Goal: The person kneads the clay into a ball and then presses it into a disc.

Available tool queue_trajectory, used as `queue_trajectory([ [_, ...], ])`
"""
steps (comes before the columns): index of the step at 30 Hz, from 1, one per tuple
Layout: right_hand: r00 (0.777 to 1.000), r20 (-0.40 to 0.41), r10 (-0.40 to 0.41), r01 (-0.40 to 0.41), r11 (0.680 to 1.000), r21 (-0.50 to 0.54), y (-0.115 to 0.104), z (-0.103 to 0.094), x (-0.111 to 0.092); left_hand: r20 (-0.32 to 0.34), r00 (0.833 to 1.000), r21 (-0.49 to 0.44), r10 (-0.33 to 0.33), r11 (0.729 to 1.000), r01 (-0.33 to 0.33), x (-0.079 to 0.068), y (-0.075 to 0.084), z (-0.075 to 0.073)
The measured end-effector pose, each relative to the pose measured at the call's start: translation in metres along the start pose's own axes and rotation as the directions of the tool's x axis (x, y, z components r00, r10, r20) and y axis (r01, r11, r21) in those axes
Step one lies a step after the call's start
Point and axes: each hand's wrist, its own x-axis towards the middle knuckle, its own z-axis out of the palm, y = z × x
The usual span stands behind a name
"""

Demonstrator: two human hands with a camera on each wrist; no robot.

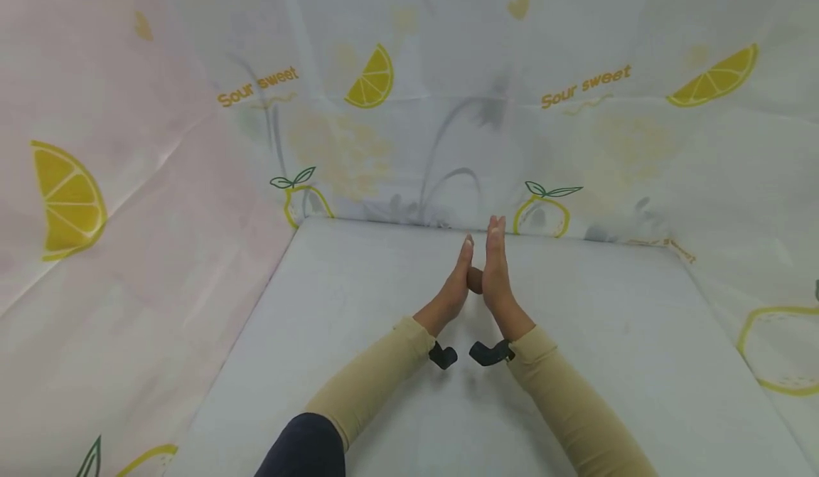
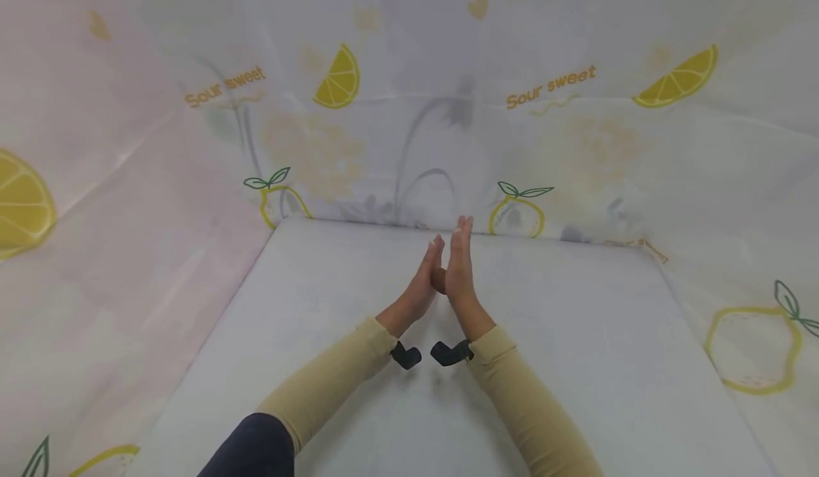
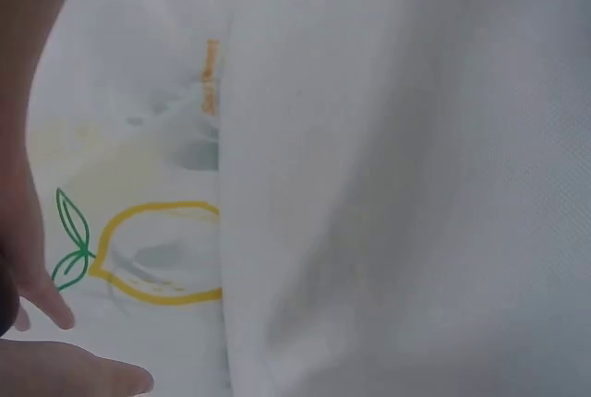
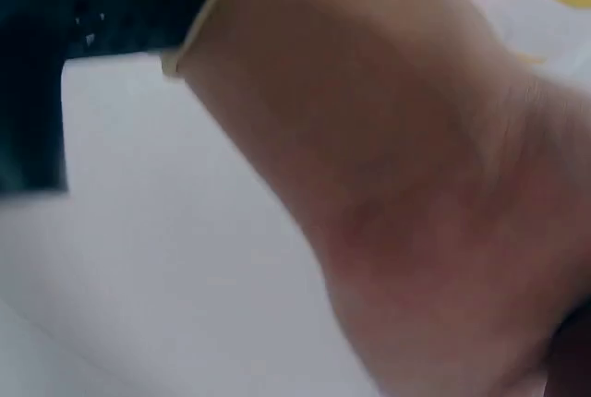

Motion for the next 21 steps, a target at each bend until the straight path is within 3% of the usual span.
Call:
queue_trajectory([
  [4, 0.998, -0.02, 0.053, -0.053, 0.999, -0.009, 0.028, -0.009, 0.01, 0.026, 0.999, 0.003, 0.028, 1.0, -0.028, -0.002, 0.004, 0.004],
  [8, 0.997, -0.006, 0.077, -0.077, 0.996, 0.041, 0.057, -0.013, 0.018, 0.008, 0.998, 0.007, 0.058, 0.998, -0.058, 0.001, 0.007, 0.004],
  [14, 0.997, 0.058, 0.054, -0.057, 0.998, 0.038, 0.04, -0.004, -0.001, -0.048, 0.994, -0.107, 0.1, 0.989, -0.104, 0.011, 0.012, -0.001],
  [21, 0.994, 0.108, 0.029, -0.031, 0.999, 0.014, 0.022, 0.01, -0.024, -0.096, 0.995, -0.028, 0.027, 0.999, -0.03, 0.018, 0.01, -0.009],
])
